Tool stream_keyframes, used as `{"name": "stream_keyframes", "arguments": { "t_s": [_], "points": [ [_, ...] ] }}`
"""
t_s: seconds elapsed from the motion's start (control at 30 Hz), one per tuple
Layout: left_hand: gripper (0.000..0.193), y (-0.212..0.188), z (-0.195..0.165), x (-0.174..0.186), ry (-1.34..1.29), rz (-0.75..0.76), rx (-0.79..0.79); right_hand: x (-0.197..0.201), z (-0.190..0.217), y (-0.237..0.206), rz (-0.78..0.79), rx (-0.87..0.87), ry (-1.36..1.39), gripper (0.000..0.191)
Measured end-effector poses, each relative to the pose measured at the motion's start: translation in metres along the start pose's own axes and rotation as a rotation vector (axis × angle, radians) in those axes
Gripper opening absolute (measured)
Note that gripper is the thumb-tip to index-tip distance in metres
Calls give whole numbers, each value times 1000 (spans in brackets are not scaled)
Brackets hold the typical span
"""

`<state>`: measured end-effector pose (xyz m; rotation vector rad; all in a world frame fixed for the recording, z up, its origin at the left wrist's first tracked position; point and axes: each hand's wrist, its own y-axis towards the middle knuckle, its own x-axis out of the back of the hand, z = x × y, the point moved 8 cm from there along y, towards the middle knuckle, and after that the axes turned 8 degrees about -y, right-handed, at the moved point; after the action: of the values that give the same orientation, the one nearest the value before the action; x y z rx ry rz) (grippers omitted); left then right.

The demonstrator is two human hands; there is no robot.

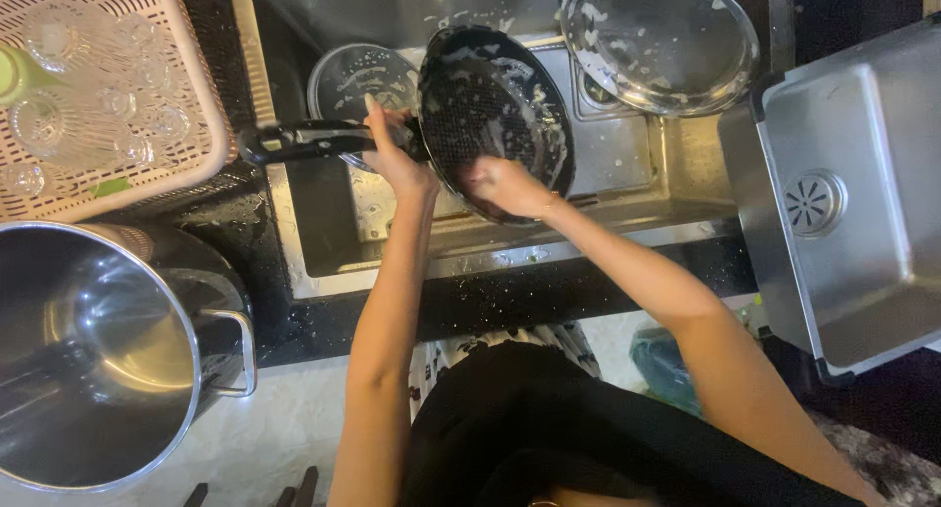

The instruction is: The person washes dishes at a kitchen sink. They scrub a small bowl, a large pot lid, a frying pan, and a perforated strainer with a red scrub sponge under running water, rinsing each item and setting cleaned items aside in the sink.

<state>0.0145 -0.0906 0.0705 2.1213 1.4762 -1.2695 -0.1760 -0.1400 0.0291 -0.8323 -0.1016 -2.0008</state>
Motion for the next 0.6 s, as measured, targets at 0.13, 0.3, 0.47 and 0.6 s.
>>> {"name": "stream_keyframes", "arguments": {
  "t_s": [0.13, 0.3, 0.47, 0.6],
  "points": [
    [20, -9, 3, -4, -21, 23, 61, 27, 57, 42, -391, 134, -51, 18],
    [29, -20, -21, -26, -13, 194, -10, 114, 52, 107, -591, 237, -783, 15],
    [26, -8, -41, -30, -131, 29, 48, 131, -13, 56, -511, 142, -1106, 34],
    [13, -2, -39, -30, -116, -63, 25, 64, -55, 5, 134, -268, -773, 37]
  ]
}}
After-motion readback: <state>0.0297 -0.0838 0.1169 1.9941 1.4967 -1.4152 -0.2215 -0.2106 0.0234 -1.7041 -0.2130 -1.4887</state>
